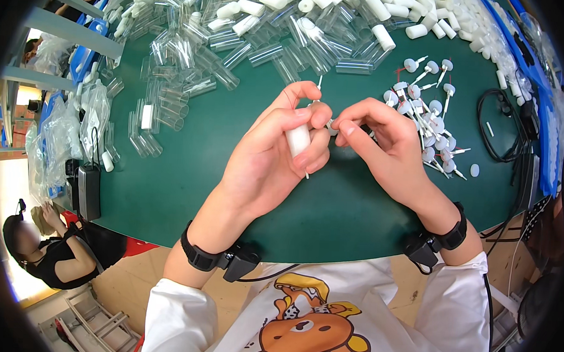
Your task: Manually assembling white plastic housings with needle-like internal components and wires.
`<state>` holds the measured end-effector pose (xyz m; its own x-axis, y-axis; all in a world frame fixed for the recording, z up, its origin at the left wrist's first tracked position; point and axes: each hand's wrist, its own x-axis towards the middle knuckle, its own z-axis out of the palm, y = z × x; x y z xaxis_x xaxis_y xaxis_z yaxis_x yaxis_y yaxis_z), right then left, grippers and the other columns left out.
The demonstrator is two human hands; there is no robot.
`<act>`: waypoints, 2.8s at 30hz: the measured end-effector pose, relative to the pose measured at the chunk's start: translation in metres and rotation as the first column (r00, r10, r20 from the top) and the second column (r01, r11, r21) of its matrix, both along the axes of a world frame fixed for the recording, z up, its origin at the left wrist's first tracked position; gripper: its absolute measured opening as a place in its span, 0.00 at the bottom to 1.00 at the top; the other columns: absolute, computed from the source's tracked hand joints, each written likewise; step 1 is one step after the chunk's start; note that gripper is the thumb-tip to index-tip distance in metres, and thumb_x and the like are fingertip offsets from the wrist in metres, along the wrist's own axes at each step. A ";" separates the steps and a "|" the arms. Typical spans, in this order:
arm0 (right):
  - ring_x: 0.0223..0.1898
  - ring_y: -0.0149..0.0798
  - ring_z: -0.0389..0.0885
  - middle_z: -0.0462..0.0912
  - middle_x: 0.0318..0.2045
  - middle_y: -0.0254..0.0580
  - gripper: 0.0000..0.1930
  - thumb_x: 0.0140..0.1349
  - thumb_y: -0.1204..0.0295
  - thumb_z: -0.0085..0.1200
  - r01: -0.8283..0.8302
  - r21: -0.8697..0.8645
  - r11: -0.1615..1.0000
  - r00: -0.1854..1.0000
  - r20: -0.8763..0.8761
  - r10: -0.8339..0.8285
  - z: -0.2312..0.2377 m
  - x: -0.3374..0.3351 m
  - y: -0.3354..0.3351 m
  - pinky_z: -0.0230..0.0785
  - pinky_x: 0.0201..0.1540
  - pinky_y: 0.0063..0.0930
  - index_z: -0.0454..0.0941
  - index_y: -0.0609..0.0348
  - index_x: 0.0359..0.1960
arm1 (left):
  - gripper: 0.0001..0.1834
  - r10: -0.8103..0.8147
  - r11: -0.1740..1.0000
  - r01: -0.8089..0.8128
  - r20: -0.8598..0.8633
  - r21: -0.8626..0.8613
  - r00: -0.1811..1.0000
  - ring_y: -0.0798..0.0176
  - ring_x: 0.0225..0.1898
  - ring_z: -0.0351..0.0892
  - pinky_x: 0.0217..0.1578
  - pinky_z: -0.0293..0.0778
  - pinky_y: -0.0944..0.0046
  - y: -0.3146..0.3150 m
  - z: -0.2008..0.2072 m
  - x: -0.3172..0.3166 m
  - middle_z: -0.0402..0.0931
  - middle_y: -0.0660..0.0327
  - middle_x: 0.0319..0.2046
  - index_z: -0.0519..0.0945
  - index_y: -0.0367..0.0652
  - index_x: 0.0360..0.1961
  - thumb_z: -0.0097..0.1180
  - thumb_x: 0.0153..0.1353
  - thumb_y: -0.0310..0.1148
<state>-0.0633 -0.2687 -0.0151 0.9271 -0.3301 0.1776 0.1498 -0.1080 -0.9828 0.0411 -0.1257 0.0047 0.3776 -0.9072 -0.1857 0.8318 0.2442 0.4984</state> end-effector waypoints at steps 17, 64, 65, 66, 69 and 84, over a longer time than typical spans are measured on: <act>0.30 0.27 0.76 0.79 0.27 0.37 0.03 0.57 0.79 0.52 -0.005 0.013 1.000 1.000 0.004 0.005 0.001 0.000 0.000 0.69 0.37 0.21 0.75 0.65 0.32 | 0.11 -0.016 1.000 0.016 -0.006 -0.021 1.000 0.74 0.13 0.56 0.17 0.56 0.71 0.004 0.000 0.000 0.62 0.69 0.26 0.68 0.49 0.45 0.36 0.63 0.27; 0.42 0.27 0.72 0.74 0.40 0.38 0.17 0.67 0.63 0.46 -0.332 0.711 0.620 0.798 -0.138 0.586 0.020 -0.018 0.018 0.66 0.45 0.24 0.68 0.65 0.48 | 0.26 -0.513 0.858 0.488 0.233 0.160 0.826 0.75 0.14 0.60 0.18 0.56 0.73 0.002 0.018 -0.016 0.65 0.66 0.17 0.67 0.34 0.42 0.59 0.53 0.45; 0.43 0.27 0.71 0.73 0.40 0.38 0.17 0.67 0.62 0.46 -0.368 0.696 0.617 0.780 -0.130 0.612 0.019 -0.018 0.019 0.67 0.45 0.24 0.68 0.64 0.48 | 0.26 -0.472 0.881 0.445 0.352 0.159 0.808 0.75 0.16 0.63 0.20 0.58 0.73 0.001 0.015 -0.018 0.68 0.64 0.20 0.68 0.34 0.42 0.59 0.52 0.44; 0.43 0.27 0.71 0.73 0.40 0.38 0.17 0.67 0.62 0.46 -0.403 0.680 0.612 0.760 -0.124 0.638 0.017 -0.018 0.020 0.67 0.45 0.24 0.68 0.63 0.48 | 0.25 -0.424 0.903 0.402 0.465 0.152 0.777 0.74 0.19 0.66 0.22 0.60 0.73 0.000 0.007 -0.021 0.71 0.63 0.22 0.70 0.35 0.42 0.60 0.51 0.44; 0.44 0.27 0.70 0.71 0.40 0.36 0.18 0.66 0.59 0.47 -0.454 0.659 0.600 0.745 -0.088 0.661 0.012 -0.017 0.022 0.66 0.44 0.24 0.68 0.61 0.48 | 0.23 -0.407 0.909 0.368 0.614 0.198 0.676 0.71 0.27 0.74 0.30 0.66 0.73 -0.001 0.008 -0.020 0.78 0.61 0.28 0.74 0.37 0.39 0.63 0.46 0.41; 0.54 0.33 0.69 0.67 0.52 0.42 0.27 0.64 0.60 0.50 -0.335 0.876 0.347 0.750 0.025 0.661 -0.012 -0.023 0.023 0.65 0.55 0.31 0.57 0.60 0.59 | 0.19 -0.390 0.920 0.284 0.561 0.270 0.730 0.70 0.34 0.74 0.37 0.67 0.72 -0.002 0.010 -0.022 0.78 0.59 0.33 0.75 0.37 0.42 0.55 0.55 0.40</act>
<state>-0.0867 -0.2455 -0.0273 0.9072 0.3800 -0.1804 -0.4119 0.7155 -0.5643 0.0190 -0.1272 0.0144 0.1335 -0.9748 -0.1786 0.3673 -0.1187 0.9225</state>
